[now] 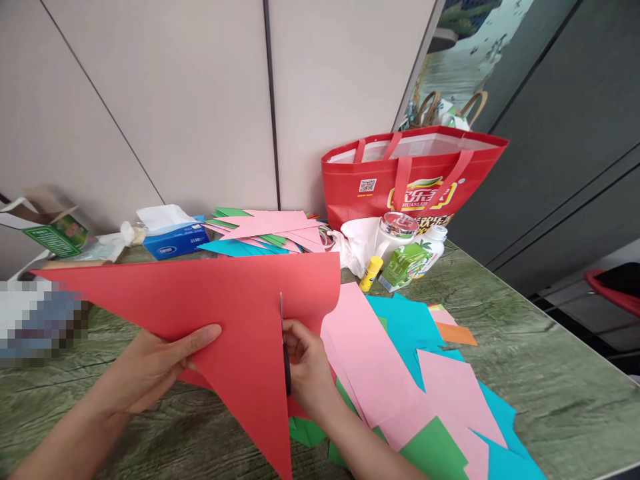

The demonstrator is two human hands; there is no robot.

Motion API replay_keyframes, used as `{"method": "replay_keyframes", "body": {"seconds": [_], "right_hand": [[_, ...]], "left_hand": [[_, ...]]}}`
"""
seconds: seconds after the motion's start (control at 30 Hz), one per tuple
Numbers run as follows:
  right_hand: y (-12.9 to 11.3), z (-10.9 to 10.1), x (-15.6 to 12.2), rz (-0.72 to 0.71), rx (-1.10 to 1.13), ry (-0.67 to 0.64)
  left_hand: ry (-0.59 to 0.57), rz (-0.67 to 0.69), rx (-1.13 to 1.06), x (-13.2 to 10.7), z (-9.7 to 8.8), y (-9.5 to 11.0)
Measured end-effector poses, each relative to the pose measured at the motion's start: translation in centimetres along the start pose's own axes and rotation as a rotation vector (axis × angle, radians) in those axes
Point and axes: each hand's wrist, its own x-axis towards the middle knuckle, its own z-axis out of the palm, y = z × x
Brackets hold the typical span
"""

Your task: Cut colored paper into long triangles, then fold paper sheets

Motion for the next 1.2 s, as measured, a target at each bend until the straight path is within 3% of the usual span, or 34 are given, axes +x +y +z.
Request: {"method": "replay_keyframes", "body": {"seconds": [0.7,1.2], "right_hand": [[-0.24,0.12,-0.23,0.026,-0.030,0.035],[-0.40,0.00,0.13,-0.021,-0.053,0.053]], "left_hand": [[0.025,0.019,-0.002,-0.54,0.56,0.20],[-0.053,-0.067,0.009,-0.29,0.50,-0.48]]}}
